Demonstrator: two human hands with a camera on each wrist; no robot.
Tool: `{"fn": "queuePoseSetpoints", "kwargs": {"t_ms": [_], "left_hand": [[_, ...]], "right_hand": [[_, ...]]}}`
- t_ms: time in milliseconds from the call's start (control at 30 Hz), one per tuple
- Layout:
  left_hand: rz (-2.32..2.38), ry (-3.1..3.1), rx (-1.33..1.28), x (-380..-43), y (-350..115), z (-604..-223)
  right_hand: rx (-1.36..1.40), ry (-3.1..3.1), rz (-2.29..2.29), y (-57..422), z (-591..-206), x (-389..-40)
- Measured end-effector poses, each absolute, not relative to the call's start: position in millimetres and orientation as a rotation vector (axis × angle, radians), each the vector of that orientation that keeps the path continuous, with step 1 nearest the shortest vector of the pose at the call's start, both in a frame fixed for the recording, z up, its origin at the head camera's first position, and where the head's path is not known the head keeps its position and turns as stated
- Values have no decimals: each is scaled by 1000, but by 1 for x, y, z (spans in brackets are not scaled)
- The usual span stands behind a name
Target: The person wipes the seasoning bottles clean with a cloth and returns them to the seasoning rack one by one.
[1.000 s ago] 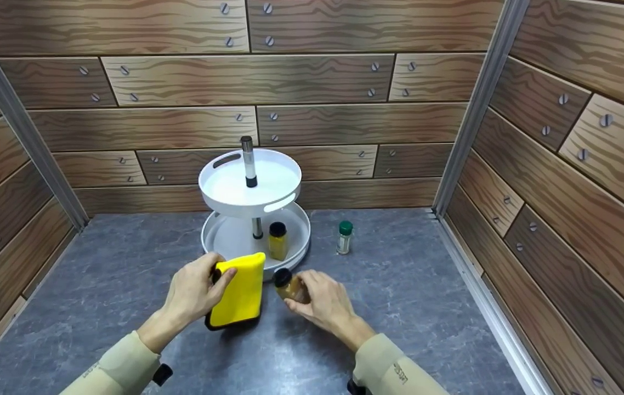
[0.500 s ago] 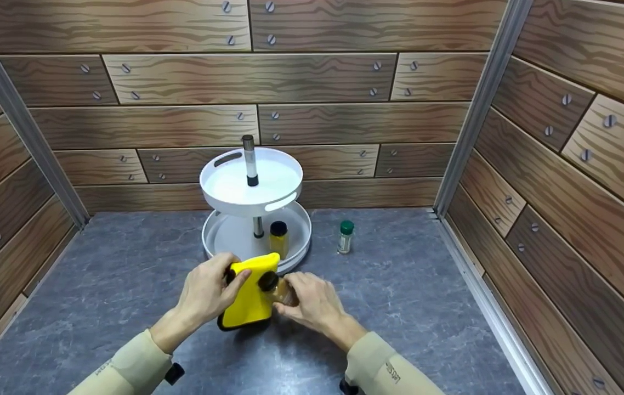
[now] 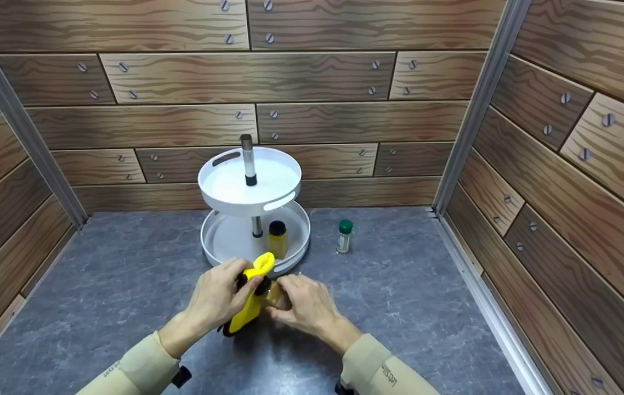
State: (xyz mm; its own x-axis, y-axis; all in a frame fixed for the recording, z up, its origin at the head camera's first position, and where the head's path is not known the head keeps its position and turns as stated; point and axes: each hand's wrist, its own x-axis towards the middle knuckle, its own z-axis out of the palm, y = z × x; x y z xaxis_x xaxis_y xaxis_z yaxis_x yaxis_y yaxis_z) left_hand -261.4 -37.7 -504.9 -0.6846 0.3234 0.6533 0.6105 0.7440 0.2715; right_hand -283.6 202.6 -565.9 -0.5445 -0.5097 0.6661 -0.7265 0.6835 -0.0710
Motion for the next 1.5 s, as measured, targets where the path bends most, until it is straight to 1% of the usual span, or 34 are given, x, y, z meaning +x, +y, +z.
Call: {"fn": "queuePoseSetpoints", "kwargs": {"t_ms": [367,633,1267,1500], "left_hand": [[-617,-2370,-790,-256,-37,-504],[-692,-2357,-803,-250,-40,-507],[-629,-2316,-712,-255,-42,-504],[-613,-2308,-769,-253,-42,-502]], "right_hand": [[922,-2241,463,204,-562,-285],[889,-2285,510,208,-557,-284],[1090,-2115,393,199,-555,-278],[1074,-2119,405,200,-554,-278]]}}
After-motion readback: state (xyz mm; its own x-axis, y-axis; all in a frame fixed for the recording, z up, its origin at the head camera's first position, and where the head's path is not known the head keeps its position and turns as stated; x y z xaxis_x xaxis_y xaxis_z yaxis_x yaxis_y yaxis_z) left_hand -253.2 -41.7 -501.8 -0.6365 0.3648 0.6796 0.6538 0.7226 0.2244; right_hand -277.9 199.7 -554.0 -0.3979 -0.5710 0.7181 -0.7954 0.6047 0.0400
